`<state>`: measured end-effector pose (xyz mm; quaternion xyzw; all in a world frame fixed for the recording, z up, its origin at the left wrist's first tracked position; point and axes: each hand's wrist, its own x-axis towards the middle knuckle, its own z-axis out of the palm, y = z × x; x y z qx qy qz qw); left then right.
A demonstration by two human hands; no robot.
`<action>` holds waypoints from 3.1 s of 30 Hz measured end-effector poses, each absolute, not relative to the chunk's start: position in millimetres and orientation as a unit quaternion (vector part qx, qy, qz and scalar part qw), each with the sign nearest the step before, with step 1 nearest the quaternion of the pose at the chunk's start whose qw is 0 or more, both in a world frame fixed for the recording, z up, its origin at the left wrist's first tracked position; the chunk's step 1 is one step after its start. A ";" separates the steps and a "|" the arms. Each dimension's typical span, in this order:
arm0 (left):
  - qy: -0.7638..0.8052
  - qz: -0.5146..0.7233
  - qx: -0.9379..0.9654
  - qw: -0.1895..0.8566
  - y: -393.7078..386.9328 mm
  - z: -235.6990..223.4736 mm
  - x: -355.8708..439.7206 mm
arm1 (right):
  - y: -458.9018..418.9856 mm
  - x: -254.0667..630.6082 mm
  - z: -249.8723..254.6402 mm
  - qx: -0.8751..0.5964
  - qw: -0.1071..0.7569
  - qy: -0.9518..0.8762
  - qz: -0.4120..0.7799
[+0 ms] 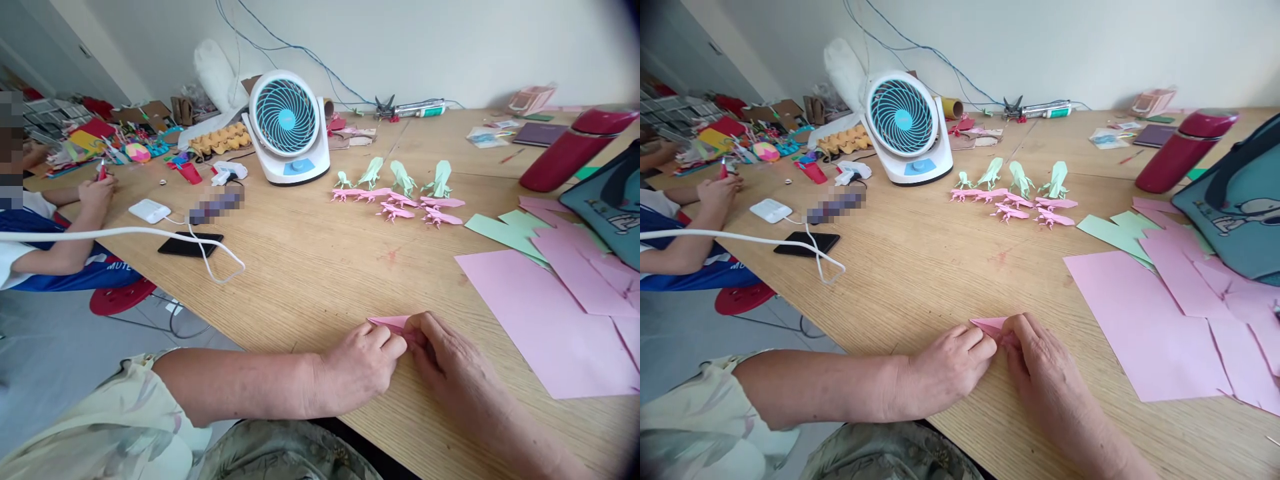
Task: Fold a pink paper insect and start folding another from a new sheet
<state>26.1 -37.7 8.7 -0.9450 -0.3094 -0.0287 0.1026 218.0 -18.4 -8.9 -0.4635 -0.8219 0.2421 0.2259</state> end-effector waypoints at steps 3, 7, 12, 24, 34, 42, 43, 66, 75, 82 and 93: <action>-0.307 -0.033 -0.943 0.123 -38.0 6.9 27.3 | -20.9 226.4 -7.8 -0.425 0.219 -0.844 0.242; -0.310 -0.059 -0.935 0.160 -40.7 3.0 26.6 | -24.0 244.6 -13.4 -0.349 0.221 -0.896 0.165; -0.332 -0.062 -0.931 0.141 -43.5 4.6 26.5 | -23.4 257.0 -18.5 -0.275 0.200 -0.940 0.044; -0.327 -0.047 -0.935 0.131 -43.0 13.2 31.3 | -22.1 266.0 -21.1 -0.229 0.203 -0.950 -0.067; -0.320 -0.053 -0.938 0.126 -41.1 11.7 28.1 | -24.6 270.5 -37.3 -0.246 0.197 -0.947 -0.060; -0.293 -0.056 -0.945 0.136 -39.3 13.1 25.8 | -24.2 270.9 -38.9 -0.250 0.197 -0.946 -0.057; -0.295 -0.056 -0.944 0.137 -40.1 11.9 26.6 | -24.4 270.2 -38.3 -0.251 0.195 -0.947 -0.056; -0.298 -0.018 -0.949 0.103 -32.7 15.2 5.7 | -34.2 252.4 -9.1 -0.296 0.163 -0.941 0.032; -0.322 -0.035 -0.943 0.078 -29.9 14.8 -2.7 | -32.5 251.6 -5.8 -0.299 0.163 -0.940 0.030; -0.303 -0.077 -0.948 0.050 -27.0 10.1 -12.2 | -33.2 252.3 -5.6 -0.312 0.167 -0.931 0.088; -0.285 -0.051 -0.956 0.044 -21.4 13.9 -20.2 | -34.6 253.6 -9.2 -0.324 0.171 -0.922 0.127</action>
